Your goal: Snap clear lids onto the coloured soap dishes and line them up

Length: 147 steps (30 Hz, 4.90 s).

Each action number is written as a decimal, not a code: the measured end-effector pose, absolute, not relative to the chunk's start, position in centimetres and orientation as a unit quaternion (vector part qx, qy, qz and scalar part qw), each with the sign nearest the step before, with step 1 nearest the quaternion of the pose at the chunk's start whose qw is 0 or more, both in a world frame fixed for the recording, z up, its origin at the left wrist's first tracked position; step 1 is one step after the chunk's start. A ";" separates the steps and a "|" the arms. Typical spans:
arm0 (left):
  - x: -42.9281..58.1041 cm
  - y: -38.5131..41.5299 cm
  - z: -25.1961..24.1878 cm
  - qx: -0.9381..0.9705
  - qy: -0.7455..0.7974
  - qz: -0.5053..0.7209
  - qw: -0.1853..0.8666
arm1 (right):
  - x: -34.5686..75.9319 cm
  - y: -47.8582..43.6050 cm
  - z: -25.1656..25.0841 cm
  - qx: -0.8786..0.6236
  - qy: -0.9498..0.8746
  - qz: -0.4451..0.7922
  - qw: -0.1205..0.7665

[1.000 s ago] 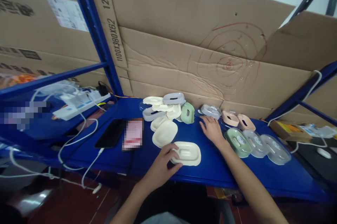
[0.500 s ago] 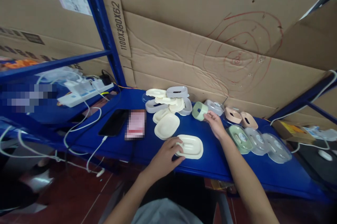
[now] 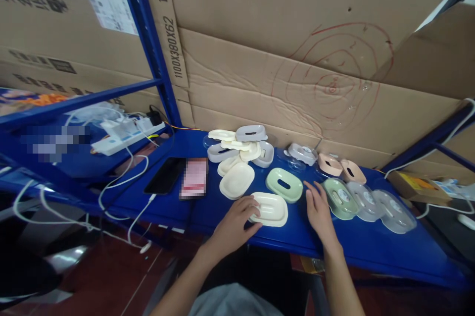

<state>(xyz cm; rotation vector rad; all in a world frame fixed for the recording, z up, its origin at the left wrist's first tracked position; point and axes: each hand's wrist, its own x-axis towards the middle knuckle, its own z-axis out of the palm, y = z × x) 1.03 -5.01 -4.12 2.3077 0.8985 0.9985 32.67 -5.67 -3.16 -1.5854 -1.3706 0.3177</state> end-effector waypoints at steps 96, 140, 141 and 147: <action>0.1 -4.4 -3.6 0.800 0.344 0.335 0.360 | 26.9 -10.3 -0.2 -0.369 -0.909 0.031 0.190; 0.7 -4.9 -3.7 0.866 0.359 0.270 0.221 | 27.8 -11.6 -2.3 -0.498 -0.820 -0.005 0.281; 0.8 -5.0 -3.6 0.865 0.363 0.273 0.212 | 28.5 -11.9 -2.0 -0.506 -0.811 -0.020 0.292; 1.1 -5.2 -3.9 0.867 0.369 0.286 0.177 | 39.1 -14.2 1.4 -0.640 -0.624 -0.230 0.384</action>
